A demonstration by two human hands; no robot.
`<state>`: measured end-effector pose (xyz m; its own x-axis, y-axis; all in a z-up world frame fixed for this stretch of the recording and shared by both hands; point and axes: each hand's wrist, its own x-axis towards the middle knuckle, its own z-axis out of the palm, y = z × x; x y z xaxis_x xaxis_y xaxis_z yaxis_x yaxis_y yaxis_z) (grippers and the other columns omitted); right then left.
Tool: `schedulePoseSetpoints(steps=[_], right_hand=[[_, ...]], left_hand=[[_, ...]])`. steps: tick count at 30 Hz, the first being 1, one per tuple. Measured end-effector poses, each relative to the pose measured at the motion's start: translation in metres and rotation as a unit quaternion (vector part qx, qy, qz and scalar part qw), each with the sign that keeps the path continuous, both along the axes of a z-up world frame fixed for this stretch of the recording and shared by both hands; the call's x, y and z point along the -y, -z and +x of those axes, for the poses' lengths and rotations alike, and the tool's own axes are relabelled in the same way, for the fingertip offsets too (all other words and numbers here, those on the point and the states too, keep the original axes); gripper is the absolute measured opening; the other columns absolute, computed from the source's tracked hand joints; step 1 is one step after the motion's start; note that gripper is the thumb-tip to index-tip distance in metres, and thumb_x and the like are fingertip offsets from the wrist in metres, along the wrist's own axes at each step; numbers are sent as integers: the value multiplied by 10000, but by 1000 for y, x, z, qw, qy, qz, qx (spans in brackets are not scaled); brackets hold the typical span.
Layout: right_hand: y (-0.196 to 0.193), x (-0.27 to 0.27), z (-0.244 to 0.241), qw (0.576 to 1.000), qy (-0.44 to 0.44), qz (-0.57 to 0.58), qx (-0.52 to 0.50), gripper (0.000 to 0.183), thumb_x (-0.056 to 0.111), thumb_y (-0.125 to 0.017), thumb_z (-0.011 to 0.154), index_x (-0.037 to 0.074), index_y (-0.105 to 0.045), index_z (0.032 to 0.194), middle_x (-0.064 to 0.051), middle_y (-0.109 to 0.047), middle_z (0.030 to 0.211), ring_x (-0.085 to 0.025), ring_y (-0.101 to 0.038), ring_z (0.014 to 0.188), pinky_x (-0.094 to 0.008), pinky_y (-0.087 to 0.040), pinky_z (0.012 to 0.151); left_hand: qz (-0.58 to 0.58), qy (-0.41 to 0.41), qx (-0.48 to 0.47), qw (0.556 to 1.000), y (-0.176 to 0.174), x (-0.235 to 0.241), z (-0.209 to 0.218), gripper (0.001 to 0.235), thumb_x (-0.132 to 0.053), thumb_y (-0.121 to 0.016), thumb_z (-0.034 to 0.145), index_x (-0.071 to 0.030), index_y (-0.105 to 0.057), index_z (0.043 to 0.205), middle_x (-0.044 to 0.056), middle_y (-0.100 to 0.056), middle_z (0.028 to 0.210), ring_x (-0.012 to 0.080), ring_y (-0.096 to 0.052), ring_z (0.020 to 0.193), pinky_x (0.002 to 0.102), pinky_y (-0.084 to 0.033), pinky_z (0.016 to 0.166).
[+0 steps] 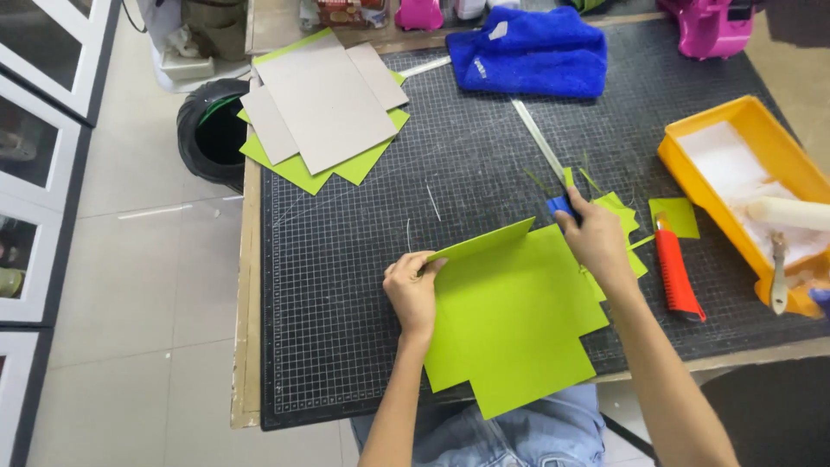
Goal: Applying glue to the edges of a cardboard template and folding paper over them to create a finished craft object.
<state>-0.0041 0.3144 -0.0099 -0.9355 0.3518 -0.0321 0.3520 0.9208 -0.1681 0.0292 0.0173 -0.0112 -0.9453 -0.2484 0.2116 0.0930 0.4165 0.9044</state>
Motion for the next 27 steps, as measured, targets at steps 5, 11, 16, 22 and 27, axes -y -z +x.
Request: schedulePoseSetpoints(steps=[5, 11, 16, 22, 27], right_hand=[[62, -5, -4, 882, 123, -454, -27, 377, 446, -622, 971, 198, -700, 1244, -131, -590, 625, -202, -534, 454, -308, -465, 349], [15, 16, 10, 892, 133, -431, -39, 357, 392, -584, 1002, 161, -709, 1244, -99, -562, 606, -183, -526, 440, -307, -441, 335], [-25, 37, 21, 933, 105, -343, -2, 401, 418, -520, 998, 227, -677, 1314, -95, -672, 996, -272, -620, 896, -414, -515, 740], [-43, 64, 28, 993, -13, -106, -54, 451, 387, -503, 1038, 222, -593, 1448, -253, -683, 1022, -458, -669, 955, -571, -557, 815], [-52, 136, 42, 989, -104, 21, -100, 405, 343, -552, 1028, 213, -654, 1398, -174, -622, 854, -387, -706, 728, -514, -593, 631]], left_hand=[[-2, -7, 1, 1000, 8, 0, 3, 133, -154, -872, 725, -209, -785, 809, -76, -756, 786, 138, -715, 724, 279, -442, 875], [-6, -9, 11, 1000, 7, 1, 2, 129, -174, -877, 733, -199, -789, 824, -85, -759, 788, 126, -714, 720, 278, -443, 881], [-10, -12, 1, 1000, 14, 1, -1, 132, -189, -882, 727, -208, -786, 815, -99, -751, 783, 121, -711, 711, 276, -443, 881], [-13, -19, -3, 1000, 5, 0, 4, 139, -184, -880, 721, -195, -781, 818, -88, -738, 772, 134, -714, 719, 302, -452, 889], [-13, -16, 4, 1000, 6, 0, 4, 117, -184, -867, 736, -215, -776, 803, -111, -728, 772, 116, -707, 736, 299, -421, 921]])
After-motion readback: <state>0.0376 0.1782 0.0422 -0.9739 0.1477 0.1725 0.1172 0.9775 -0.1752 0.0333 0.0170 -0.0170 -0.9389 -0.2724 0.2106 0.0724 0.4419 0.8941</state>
